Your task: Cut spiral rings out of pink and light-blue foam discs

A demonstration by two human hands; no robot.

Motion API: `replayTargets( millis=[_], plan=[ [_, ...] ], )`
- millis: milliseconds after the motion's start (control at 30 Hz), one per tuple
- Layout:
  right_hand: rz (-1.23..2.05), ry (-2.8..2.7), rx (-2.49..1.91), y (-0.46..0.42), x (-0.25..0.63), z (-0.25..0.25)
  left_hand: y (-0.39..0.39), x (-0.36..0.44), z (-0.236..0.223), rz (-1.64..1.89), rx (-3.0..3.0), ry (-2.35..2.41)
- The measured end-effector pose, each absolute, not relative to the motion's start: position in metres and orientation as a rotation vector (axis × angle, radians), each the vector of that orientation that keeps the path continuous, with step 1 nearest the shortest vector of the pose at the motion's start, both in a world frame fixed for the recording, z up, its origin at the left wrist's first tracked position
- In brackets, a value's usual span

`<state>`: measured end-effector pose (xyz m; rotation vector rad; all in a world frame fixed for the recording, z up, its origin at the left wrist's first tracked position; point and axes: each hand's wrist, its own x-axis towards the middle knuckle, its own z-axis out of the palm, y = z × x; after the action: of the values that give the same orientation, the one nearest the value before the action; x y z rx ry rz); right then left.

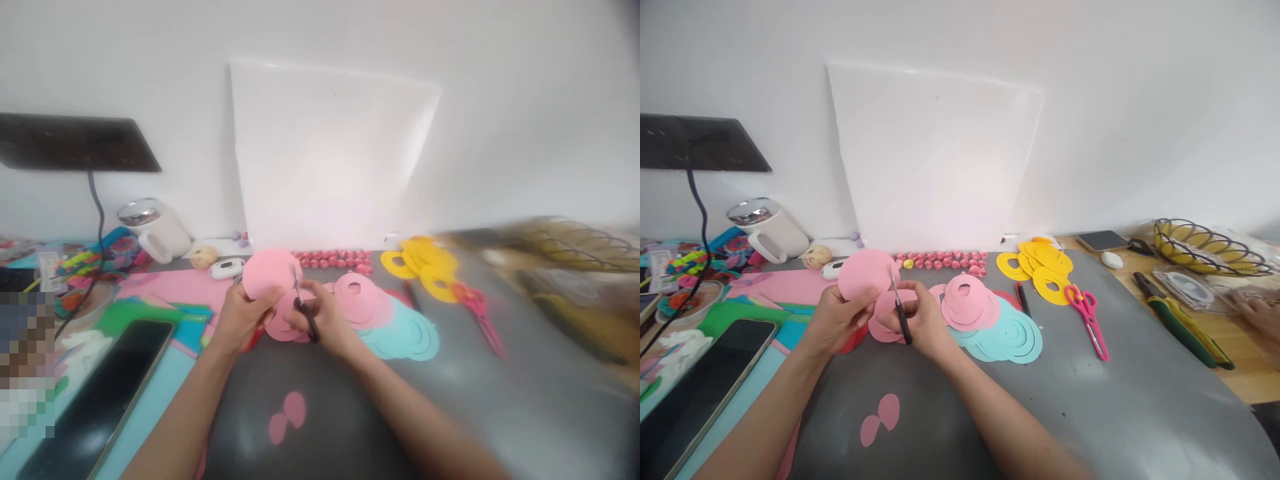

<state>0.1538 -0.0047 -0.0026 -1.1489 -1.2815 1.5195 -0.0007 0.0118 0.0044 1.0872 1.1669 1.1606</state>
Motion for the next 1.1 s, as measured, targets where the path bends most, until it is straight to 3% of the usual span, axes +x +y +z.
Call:
replayTargets(
  millis=[367,1100],
  plan=[
    [1.557,-1.275,-0.982,0.0,0.1572,-0.0107,0.0123,-0.0069,0.004,1.077,1.286,1.255],
    [1.503,-1.323,-1.145,-0.0027,0.1576,-0.0016,0.0131,-0.0066,0.0054,1.169,1.142,1.128]
  ],
)
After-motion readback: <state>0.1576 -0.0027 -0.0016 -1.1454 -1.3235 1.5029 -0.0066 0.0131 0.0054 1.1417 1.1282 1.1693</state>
